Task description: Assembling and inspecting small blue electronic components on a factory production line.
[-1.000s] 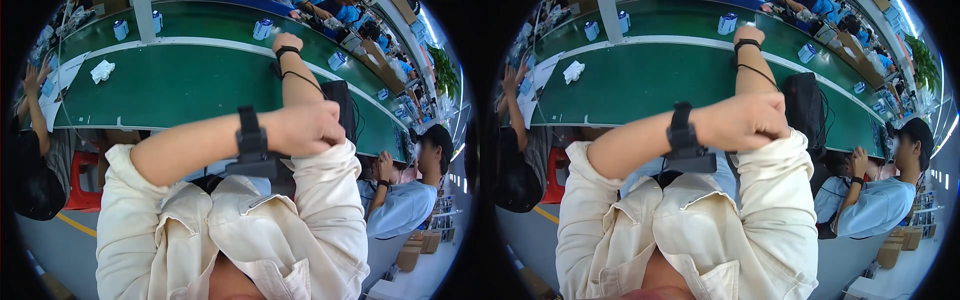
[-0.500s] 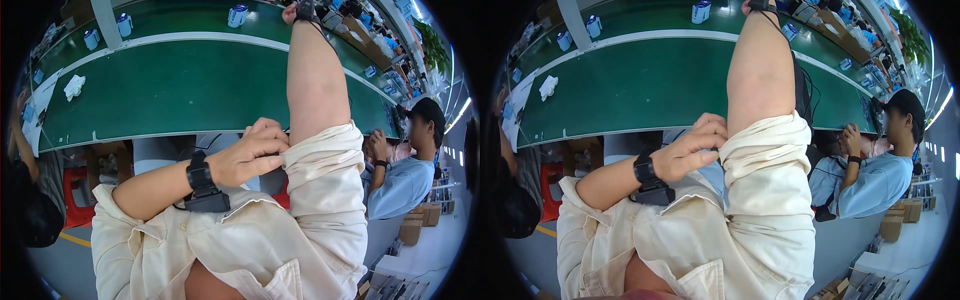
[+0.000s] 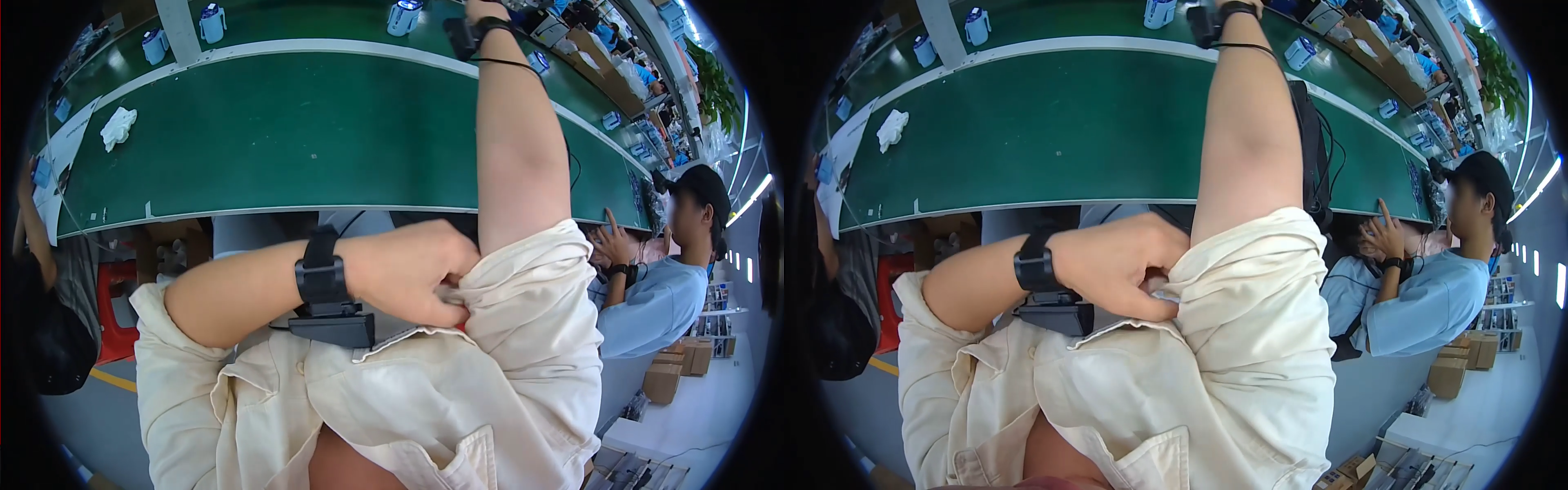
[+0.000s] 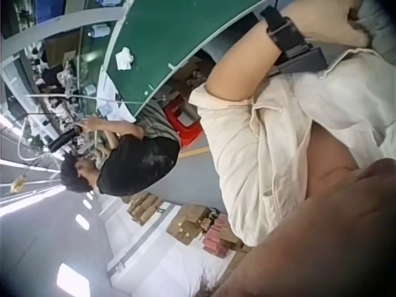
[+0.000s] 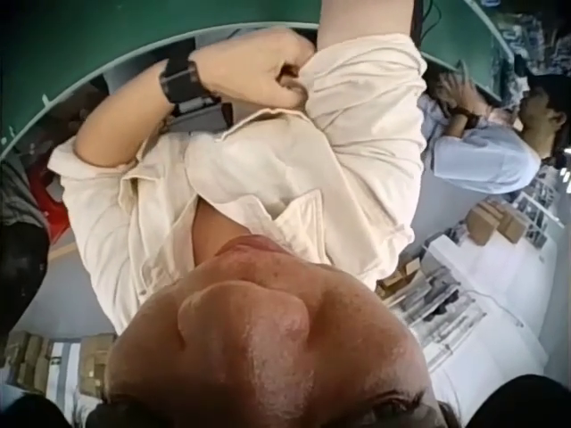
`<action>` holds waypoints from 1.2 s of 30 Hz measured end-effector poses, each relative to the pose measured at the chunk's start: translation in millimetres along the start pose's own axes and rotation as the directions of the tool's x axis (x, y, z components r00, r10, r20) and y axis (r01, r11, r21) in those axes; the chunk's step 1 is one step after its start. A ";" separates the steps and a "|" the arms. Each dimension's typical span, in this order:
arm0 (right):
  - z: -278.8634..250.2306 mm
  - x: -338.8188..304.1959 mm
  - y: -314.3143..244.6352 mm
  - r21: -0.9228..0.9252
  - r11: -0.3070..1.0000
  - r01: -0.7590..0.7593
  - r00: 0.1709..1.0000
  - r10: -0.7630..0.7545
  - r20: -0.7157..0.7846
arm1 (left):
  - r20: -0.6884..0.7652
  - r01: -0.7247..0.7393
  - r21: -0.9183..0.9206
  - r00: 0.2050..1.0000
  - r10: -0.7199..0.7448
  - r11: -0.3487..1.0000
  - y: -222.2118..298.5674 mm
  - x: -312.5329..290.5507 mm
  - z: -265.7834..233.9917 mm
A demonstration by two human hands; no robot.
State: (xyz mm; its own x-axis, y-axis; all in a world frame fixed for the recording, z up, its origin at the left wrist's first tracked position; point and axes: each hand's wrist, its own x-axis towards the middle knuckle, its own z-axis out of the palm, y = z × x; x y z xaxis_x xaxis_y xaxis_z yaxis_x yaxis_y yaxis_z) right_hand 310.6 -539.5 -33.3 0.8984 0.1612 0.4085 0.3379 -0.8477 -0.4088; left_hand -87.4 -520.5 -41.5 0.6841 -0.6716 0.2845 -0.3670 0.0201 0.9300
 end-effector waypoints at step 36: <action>-88.3 -296.4 -222.3 0.936 0.192 0.297 0.633 -0.773 -0.042 | -0.841 0.169 0.182 0.538 0.064 0.969 10.0 -128.7 -464.9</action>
State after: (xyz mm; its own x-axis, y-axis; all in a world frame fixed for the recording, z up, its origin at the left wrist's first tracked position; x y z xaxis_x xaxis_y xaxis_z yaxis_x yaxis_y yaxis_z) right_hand -55.6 -443.4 8.6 0.2961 0.7357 0.6092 0.5936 0.3579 -0.7208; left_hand 113.9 -89.5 39.4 0.8743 0.2626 0.4081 -0.3545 -0.2286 0.9067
